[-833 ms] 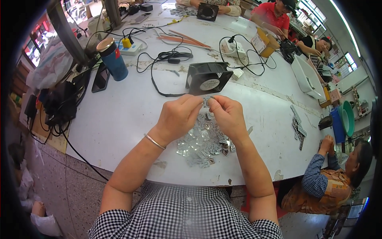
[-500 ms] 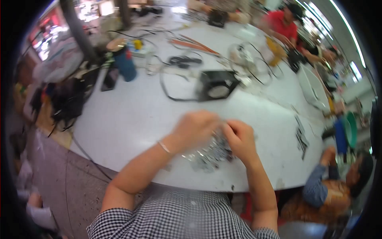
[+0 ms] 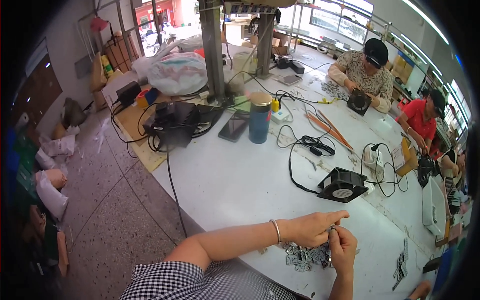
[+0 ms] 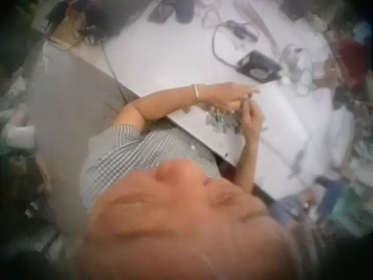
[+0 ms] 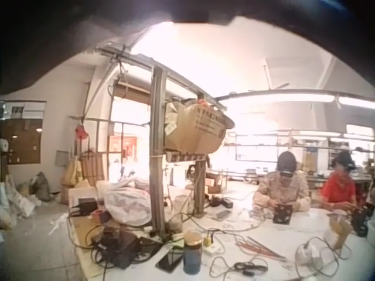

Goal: Testing and inspecting small electronic LED components at a workshop table.

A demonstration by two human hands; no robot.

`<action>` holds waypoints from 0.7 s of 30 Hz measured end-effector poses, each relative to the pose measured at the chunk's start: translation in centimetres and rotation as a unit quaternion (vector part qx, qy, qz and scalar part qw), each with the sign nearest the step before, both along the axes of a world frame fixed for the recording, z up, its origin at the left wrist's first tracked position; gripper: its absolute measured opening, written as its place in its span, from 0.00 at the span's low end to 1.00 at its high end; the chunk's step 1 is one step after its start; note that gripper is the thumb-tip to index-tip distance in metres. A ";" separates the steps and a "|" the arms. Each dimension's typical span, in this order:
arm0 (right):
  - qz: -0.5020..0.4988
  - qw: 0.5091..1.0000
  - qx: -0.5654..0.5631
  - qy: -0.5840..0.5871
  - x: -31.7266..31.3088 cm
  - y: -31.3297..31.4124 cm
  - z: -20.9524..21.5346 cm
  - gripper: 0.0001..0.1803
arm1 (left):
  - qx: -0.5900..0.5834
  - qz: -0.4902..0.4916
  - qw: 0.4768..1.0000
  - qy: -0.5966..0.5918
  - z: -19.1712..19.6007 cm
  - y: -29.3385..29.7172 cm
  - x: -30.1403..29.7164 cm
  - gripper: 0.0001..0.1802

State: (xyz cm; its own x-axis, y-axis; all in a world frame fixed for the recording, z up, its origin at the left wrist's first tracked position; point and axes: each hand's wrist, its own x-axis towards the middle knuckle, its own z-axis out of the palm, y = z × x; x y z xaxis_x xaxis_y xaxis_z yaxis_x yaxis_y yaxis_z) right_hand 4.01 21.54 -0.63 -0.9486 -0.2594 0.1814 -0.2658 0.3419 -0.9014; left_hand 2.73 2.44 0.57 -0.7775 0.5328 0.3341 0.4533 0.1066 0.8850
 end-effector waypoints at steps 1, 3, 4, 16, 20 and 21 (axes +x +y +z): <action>0.007 1.000 0.002 -0.014 0.0 0.2 0.0 0.06 | -0.005 -0.019 0.999 -0.026 0.3 -0.1 -0.3 0.36; -0.003 0.999 0.012 -0.037 0.0 0.5 -0.1 0.07 | 0.001 -0.015 1.000 -0.013 -0.5 0.3 -0.8 0.37; 0.020 0.999 0.033 -0.001 -0.5 0.1 0.0 0.08 | 0.004 -0.005 1.000 0.003 -1.0 0.7 -1.1 0.37; 0.006 0.998 0.047 0.029 -0.4 1.1 1.3 0.09 | -0.102 0.001 0.995 -0.023 -0.2 -1.5 -2.0 0.09; 0.046 0.994 0.091 0.044 -0.1 1.4 1.8 0.09 | -0.085 -0.005 0.995 -0.061 -0.1 -1.6 -1.6 0.10; 0.052 0.994 0.095 0.024 -0.1 1.4 2.0 0.09 | -0.085 -0.006 0.994 -0.062 -0.2 -1.6 -1.6 0.10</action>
